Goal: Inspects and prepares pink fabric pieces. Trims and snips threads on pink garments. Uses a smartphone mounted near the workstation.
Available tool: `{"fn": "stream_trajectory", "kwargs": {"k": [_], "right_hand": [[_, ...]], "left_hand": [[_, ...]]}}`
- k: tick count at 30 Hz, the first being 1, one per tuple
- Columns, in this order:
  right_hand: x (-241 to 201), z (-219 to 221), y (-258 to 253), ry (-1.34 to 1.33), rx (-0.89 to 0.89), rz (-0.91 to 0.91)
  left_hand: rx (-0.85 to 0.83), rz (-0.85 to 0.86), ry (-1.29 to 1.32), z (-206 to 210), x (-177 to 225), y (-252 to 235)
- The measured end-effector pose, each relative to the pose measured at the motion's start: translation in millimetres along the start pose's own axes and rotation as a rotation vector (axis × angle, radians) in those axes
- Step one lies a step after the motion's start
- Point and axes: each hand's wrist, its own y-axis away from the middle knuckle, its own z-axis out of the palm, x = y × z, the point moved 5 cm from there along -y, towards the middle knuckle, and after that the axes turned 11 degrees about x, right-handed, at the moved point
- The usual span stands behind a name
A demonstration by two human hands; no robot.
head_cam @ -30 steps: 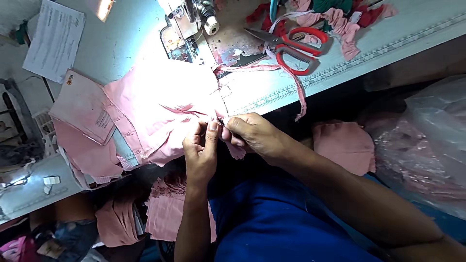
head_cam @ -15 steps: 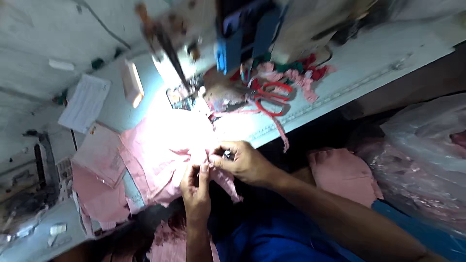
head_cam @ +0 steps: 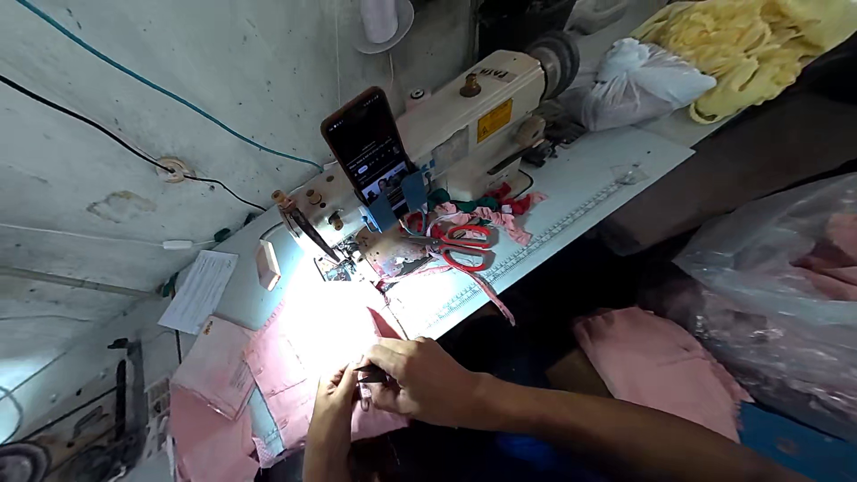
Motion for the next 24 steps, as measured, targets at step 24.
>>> {"fn": "stream_trajectory", "kwargs": {"k": [24], "right_hand": [[42, 12, -2, -0.123, 0.205, 0.377]], "left_hand": [[0.336, 0.293, -0.463, 6, 6, 7]]}}
